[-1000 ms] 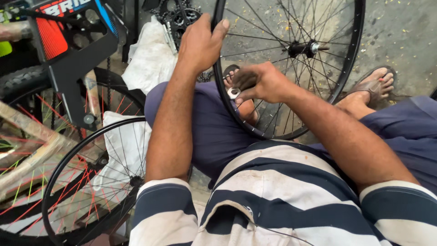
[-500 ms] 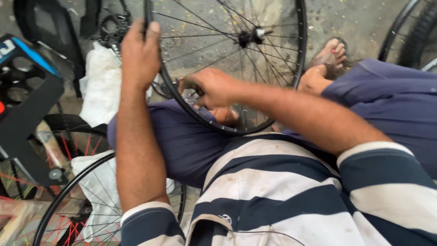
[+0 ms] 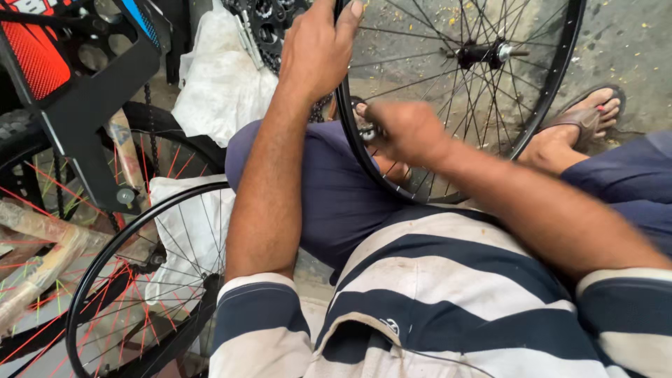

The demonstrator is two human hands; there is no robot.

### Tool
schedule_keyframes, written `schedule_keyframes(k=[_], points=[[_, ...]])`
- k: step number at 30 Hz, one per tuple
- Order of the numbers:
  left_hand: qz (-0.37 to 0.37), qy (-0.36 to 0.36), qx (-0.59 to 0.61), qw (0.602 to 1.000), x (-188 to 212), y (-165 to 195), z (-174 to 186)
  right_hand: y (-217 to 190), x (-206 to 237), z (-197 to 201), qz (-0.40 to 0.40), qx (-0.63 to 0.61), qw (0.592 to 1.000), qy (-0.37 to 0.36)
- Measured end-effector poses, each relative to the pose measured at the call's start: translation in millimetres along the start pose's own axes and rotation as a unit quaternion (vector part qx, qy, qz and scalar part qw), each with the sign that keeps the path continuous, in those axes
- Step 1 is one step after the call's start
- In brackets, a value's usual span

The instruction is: The person sits on the ground with a bicycle wheel resting across their lap and uses a small spoke wrench to turn spoke nipples around the rim, rotating the wheel to reach different spokes. They lift and reposition the wheel partway through and continue tightening spokes.

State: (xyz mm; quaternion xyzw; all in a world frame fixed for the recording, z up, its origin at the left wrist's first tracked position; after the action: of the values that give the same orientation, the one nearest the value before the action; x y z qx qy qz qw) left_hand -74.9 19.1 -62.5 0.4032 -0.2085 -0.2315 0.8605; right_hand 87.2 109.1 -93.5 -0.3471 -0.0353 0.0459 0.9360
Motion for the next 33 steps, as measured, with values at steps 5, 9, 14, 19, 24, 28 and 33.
schedule_keyframes(k=[5,9,14,19,24,28,33], points=[[-0.032,0.004,-0.011,0.999,-1,-3,-7,7,-14,-3,-0.008,0.098,0.977,-0.190],[-0.057,0.001,0.015,0.998,-1,-4,-6,19,-15,16,0.061,-0.171,0.970,-0.162],[-0.030,0.009,0.012,0.999,-4,-4,-6,-6,13,1,0.190,0.158,0.958,0.146],[-0.017,0.012,0.019,1.000,-7,-1,-6,28,9,2,0.090,-0.012,0.995,-0.039],[-0.012,0.004,0.013,1.000,-11,1,1,33,-29,26,0.159,-0.190,0.954,-0.170],[0.003,0.008,-0.005,1.000,-13,4,4,7,-30,17,0.132,0.001,0.970,-0.203],[0.044,-0.001,-0.023,0.999,-16,11,4,-3,-9,26,0.192,0.152,0.968,0.056]])
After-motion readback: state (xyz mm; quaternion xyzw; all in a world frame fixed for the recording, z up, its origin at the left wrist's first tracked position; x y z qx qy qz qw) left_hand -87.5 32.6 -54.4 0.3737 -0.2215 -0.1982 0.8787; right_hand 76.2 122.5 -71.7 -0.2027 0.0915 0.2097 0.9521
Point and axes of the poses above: each hand's wrist, its own x-axis away from the middle knuckle, its own z-axis out of the back of the hand, y = z × x, the point moved 4 cm from there along -x, towards the middle knuckle, and after that the axes turned 13 degrees about x, right-handed, at the moved point
